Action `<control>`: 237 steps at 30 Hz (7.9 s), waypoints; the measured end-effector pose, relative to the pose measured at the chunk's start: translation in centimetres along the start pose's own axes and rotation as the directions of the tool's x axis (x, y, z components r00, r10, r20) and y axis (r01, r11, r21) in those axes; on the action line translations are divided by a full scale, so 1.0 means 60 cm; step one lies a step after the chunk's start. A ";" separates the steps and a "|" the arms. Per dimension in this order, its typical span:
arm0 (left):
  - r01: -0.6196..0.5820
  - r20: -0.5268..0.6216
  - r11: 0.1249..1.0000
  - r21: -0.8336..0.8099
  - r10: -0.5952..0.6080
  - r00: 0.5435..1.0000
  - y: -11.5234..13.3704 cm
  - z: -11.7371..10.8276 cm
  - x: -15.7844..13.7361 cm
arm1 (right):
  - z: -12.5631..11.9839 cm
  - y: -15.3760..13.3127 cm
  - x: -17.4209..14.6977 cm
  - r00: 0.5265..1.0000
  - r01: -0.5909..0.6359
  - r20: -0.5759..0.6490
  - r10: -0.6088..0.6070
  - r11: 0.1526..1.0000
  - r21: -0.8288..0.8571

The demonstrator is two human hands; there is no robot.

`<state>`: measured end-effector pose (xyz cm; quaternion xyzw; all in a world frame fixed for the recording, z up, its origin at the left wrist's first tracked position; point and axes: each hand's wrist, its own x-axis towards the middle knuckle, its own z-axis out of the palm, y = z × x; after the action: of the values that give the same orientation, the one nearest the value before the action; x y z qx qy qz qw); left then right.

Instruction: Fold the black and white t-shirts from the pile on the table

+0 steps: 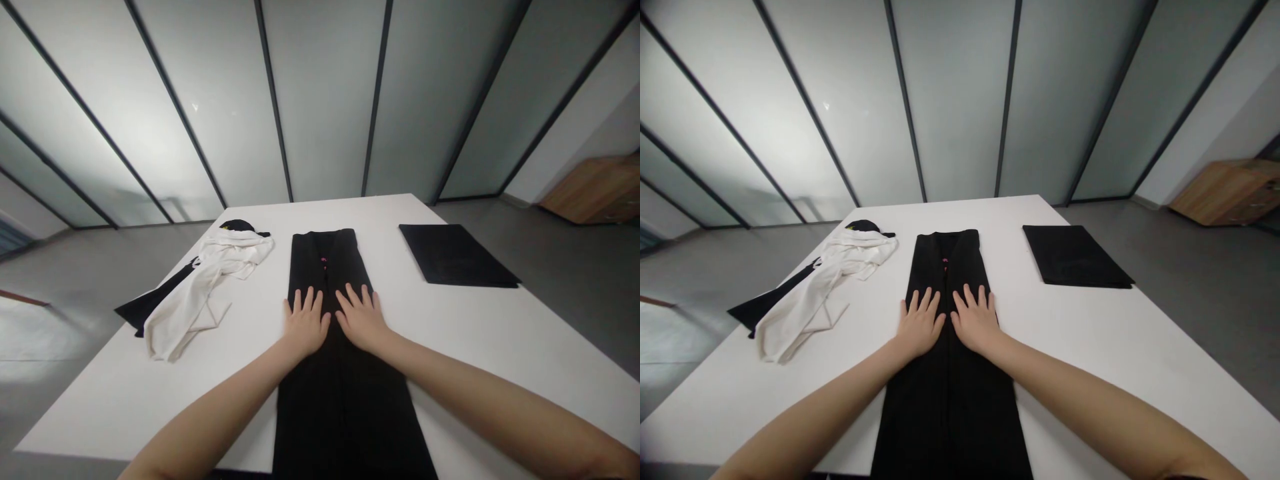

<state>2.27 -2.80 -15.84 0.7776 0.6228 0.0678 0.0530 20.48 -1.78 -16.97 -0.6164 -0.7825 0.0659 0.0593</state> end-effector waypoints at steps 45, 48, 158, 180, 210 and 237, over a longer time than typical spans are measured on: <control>-0.402 0.035 0.915 0.040 0.401 0.915 -0.086 -0.008 0.115 | -0.025 0.048 0.098 0.960 0.280 0.044 -0.278 0.960 -0.030; -0.479 0.074 0.878 0.012 0.477 0.876 -0.089 -0.009 0.054 | -0.023 0.061 0.034 0.939 0.335 0.079 -0.335 0.942 0.015; -0.588 0.217 0.731 -0.345 0.672 0.708 -0.044 -0.091 -0.068 | -0.078 0.037 -0.114 0.902 0.244 0.050 -0.429 0.601 0.761; 0.354 0.551 0.552 -0.755 0.826 -0.115 -0.041 -0.077 -0.086 | -0.065 0.029 -0.146 0.289 -0.479 0.518 -0.805 0.346 0.806; 0.292 0.191 0.333 -0.896 -0.304 0.933 -0.154 -0.061 0.013 | -0.053 0.121 -0.044 0.984 -0.171 0.119 0.132 0.524 0.834; 0.251 0.357 -0.396 -0.883 -0.220 0.908 -0.181 -0.064 0.192 | -0.042 0.112 0.192 0.937 -0.127 0.192 0.293 -0.226 0.966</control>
<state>-6.33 10.79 -13.42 0.2516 0.4538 0.5213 0.6775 24.68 11.06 -15.56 -0.4727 -0.3270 0.6155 0.5392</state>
